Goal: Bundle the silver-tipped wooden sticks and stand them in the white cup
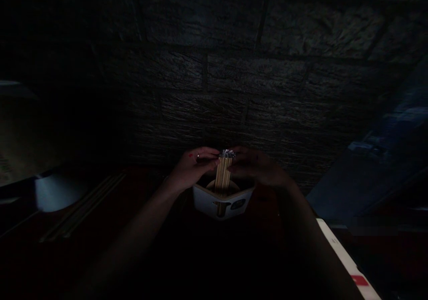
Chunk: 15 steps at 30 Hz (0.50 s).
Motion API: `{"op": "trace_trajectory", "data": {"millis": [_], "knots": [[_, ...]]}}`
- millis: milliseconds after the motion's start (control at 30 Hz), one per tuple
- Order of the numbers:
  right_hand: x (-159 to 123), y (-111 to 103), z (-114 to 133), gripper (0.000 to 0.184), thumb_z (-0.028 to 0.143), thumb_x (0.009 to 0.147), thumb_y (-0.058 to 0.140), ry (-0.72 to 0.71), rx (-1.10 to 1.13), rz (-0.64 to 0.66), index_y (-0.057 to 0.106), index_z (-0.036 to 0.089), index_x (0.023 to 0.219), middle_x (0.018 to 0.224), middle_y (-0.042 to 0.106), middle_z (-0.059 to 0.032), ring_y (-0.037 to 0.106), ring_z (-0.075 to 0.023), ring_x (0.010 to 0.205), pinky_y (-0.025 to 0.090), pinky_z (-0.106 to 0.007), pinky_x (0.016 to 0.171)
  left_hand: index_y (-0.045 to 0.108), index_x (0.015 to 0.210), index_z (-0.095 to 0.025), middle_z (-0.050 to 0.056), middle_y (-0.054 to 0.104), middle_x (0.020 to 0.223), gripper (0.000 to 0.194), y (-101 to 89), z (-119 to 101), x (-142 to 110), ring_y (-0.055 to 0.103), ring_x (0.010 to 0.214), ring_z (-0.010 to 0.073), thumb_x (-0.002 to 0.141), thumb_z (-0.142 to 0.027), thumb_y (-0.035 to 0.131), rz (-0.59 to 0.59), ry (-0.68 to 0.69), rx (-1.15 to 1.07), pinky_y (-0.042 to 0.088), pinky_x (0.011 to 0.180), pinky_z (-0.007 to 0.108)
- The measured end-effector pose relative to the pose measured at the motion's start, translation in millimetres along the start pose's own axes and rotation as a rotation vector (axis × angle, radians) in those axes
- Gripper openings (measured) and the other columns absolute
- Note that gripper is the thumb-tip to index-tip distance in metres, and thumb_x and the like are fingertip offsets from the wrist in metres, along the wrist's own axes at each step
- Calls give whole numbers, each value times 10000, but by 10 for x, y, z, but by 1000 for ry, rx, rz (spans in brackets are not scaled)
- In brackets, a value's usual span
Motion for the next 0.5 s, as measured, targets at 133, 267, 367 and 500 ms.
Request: {"op": "trace_trajectory", "data": {"millis": [133,267,367,500], "knots": [[7,3,-5,483,194,689,769,-2,20,11,599,202,1141,948,704,-21,667,-142,844,534,-288,770,665,1025,-161,57,718,957,293,9,6,0,678,842,166,766,-288,712,26,-28,-83,565,762,297],[11,2,-9,480,185,691,765,-12,15,26,602,199,1142,948,704,-24,666,-142,847,535,-297,786,671,1008,-157,59,708,989,279,7,7,-4,669,898,169,756,-264,727,51,-72,-181,566,773,289],[6,7,-8,466,181,692,763,-2,21,30,606,203,1131,960,701,-23,666,-142,866,535,-294,795,676,1006,-156,62,704,1008,282,10,33,1,664,912,167,748,-253,738,95,-116,-269,556,790,294],[13,7,-15,471,181,694,763,14,31,39,601,205,1135,963,700,-24,668,-147,866,538,-299,798,679,1022,-147,75,705,1015,328,14,87,19,661,902,167,723,-251,762,125,-175,-359,531,810,308]]}}
Point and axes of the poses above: each hand's wrist, its own x-axis towards the middle knuckle, its own y-axis out of the palm, z = x × y, the point moved 2 cm from there along x, towards the middle knuckle
